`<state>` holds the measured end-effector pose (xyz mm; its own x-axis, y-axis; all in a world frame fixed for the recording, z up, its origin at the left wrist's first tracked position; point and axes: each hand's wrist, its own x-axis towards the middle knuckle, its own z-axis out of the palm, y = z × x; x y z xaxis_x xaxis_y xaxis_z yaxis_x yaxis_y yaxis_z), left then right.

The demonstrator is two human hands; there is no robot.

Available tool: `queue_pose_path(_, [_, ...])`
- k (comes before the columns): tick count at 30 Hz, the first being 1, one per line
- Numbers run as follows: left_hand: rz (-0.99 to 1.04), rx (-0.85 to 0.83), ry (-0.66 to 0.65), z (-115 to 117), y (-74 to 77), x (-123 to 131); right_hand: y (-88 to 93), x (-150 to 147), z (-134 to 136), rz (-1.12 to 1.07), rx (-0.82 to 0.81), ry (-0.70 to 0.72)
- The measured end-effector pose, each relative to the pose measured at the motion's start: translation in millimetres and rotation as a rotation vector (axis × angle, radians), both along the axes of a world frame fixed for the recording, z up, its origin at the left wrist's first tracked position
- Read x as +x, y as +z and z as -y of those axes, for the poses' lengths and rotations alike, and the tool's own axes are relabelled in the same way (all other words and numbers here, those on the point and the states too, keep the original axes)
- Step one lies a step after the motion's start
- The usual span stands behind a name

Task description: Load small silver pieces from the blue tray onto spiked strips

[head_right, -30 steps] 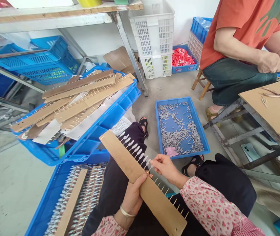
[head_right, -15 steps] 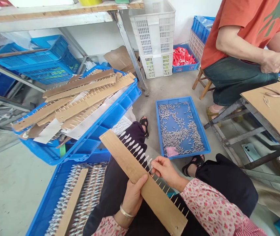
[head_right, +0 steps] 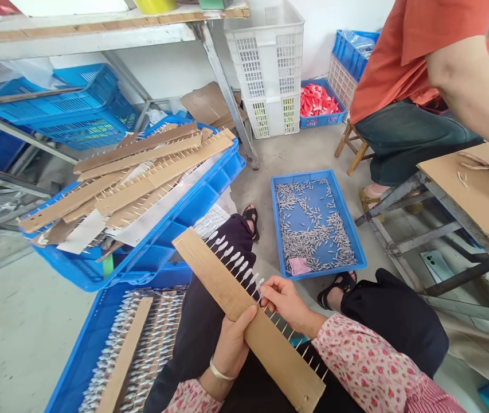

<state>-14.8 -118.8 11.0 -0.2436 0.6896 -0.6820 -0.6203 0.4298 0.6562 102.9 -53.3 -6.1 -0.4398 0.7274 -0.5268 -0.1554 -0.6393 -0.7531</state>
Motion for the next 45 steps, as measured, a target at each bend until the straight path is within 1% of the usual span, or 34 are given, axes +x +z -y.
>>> queue_pose_path(3, [0.122, 0.015, -0.07, 4, 0.5, 1, -1.3, 0, -2, -0.032, -0.029, 0.001])
queue_pose_path(5, [0.158, 0.03, -0.094, 6, 1.9, 2, -2.3, 1, -4, -0.076, -0.058, -0.013])
queue_pose_path(7, [0.158, 0.042, -0.093, 7, 3.7, 3, -3.8, 5, -8, -0.139, -0.1, -0.083])
queue_pose_path(10, [0.147, 0.05, -0.076, 6, 5.8, 3, -6.6, 16, -16, -0.208, -0.179, -0.249])
queue_pose_path(12, [0.141, 0.054, -0.066, 4, 6.6, 2, -7.8, 23, -21, -0.214, -0.212, -0.284])
queue_pose_path(16, [0.137, 0.063, -0.057, 2, 6.9, 2, -7.9, 31, -26, -0.213, -0.252, -0.252])
queue_pose_path(19, [0.144, 0.076, -0.066, 2, 6.0, 1, -9.6, 32, -27, -0.143, -0.283, -0.261])
queue_pose_path(23, [0.153, 0.079, -0.08, 3, 5.2, 1, -15.5, 34, -26, -0.035, -0.209, -0.257])
queue_pose_path(27, [0.147, 0.064, -0.071, 2, 7.0, 1, -16.5, 35, -25, -0.036, -0.151, -0.234])
queue_pose_path(30, [0.16, 0.054, -0.08, 1, 7.5, 1, -12.0, 37, -26, -0.078, -0.126, -0.197])
queue_pose_path(36, [0.161, 0.029, -0.088, -1, 7.9, 1, -3.3, 41, -28, -0.13, -0.185, -0.175])
queue_pose_path(41, [0.139, 0.043, -0.111, -2, 8.9, 3, 5.1, 34, -19, -0.137, -0.153, -0.108])
queue_pose_path(45, [0.089, 0.033, -0.088, -2, 5.2, 5, 15.0, 27, -14, -0.115, -0.139, -0.089])
